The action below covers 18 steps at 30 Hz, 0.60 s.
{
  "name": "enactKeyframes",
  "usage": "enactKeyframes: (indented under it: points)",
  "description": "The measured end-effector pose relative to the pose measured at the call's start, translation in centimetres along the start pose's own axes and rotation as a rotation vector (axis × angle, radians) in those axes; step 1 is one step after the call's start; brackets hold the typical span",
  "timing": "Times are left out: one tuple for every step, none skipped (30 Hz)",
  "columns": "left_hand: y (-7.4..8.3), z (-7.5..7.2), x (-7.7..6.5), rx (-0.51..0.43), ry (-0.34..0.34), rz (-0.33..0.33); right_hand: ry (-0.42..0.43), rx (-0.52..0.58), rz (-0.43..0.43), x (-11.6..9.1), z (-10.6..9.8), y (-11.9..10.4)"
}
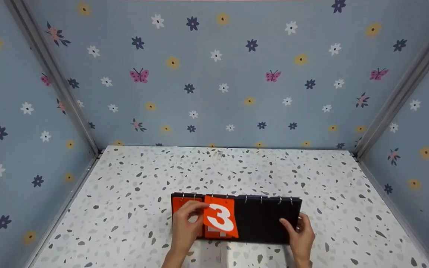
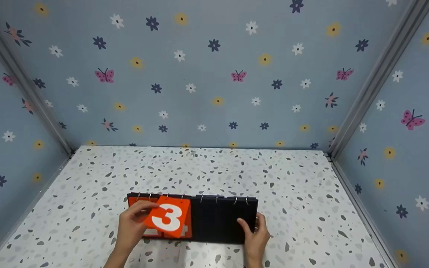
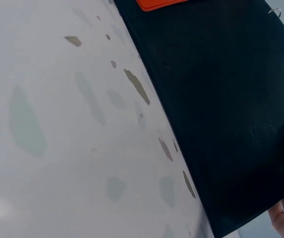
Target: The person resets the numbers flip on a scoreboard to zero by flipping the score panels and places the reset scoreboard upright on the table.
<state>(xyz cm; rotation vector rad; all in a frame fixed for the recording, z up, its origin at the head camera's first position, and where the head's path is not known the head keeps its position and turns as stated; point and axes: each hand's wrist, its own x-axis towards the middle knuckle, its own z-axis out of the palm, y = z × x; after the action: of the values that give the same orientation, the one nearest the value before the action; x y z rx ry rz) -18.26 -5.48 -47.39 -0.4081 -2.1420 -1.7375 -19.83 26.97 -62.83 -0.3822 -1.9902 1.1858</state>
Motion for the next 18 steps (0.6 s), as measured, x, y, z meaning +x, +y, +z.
enactKeyframes:
  points:
    - [0.0,0.1,0.3,0.023,0.029,0.051,0.001,0.002,-0.002,0.0,0.0,0.0]
    - [0.1,0.1,0.6,0.039,0.058,0.099,0.004,0.003,-0.005,0.0,0.0,0.0]
    - [0.2,0.2,1.0,0.037,0.081,0.146,0.006,0.005,-0.008,0.1,0.0,0.1]
    - [0.4,0.3,1.4,0.048,0.106,0.189,0.008,0.006,-0.009,0.1,0.0,0.1]
    - [0.8,0.4,1.8,0.054,0.123,0.228,0.010,0.009,-0.011,0.1,0.0,0.1]
    - [1.2,0.5,2.2,0.057,0.135,0.259,0.010,0.007,-0.011,0.1,0.0,0.0]
    - [1.6,0.5,2.5,0.068,0.147,0.286,0.010,0.008,-0.011,0.1,-0.1,0.0]
    - [1.9,0.7,2.9,0.059,0.153,0.299,0.009,0.010,-0.013,0.1,-0.1,-0.1]
    - [2.1,0.8,3.3,0.056,0.155,0.314,0.008,0.008,-0.016,0.1,-0.1,-0.1]
    - [2.0,1.0,3.7,0.063,0.163,0.319,0.007,0.009,-0.019,0.0,-0.1,-0.2]
    - [1.8,1.2,4.1,0.061,0.165,0.319,-0.019,0.065,-0.023,0.0,-0.5,-0.9]
    - [1.3,1.4,4.6,0.066,0.167,0.320,-0.020,0.061,-0.031,0.0,-0.5,-0.9]
    - [0.8,1.6,5.0,0.079,0.171,0.319,-0.019,0.063,-0.039,0.0,-0.5,-1.0]
    - [0.2,1.9,5.4,0.079,0.171,0.323,-0.017,0.060,-0.046,0.0,-0.5,-1.0]
    - [-0.3,2.1,5.8,0.092,0.172,0.327,-0.014,0.055,-0.050,0.0,-0.5,-1.0]
    - [-0.8,2.3,6.2,0.102,0.173,0.326,-0.012,0.056,-0.052,0.1,-0.5,-1.0]
    - [-1.2,2.4,6.6,0.113,0.174,0.326,-0.011,0.057,-0.053,0.1,-0.5,-1.0]
    - [-1.5,2.6,7.0,0.123,0.175,0.330,0.014,0.000,-0.053,0.1,-0.2,-0.3]
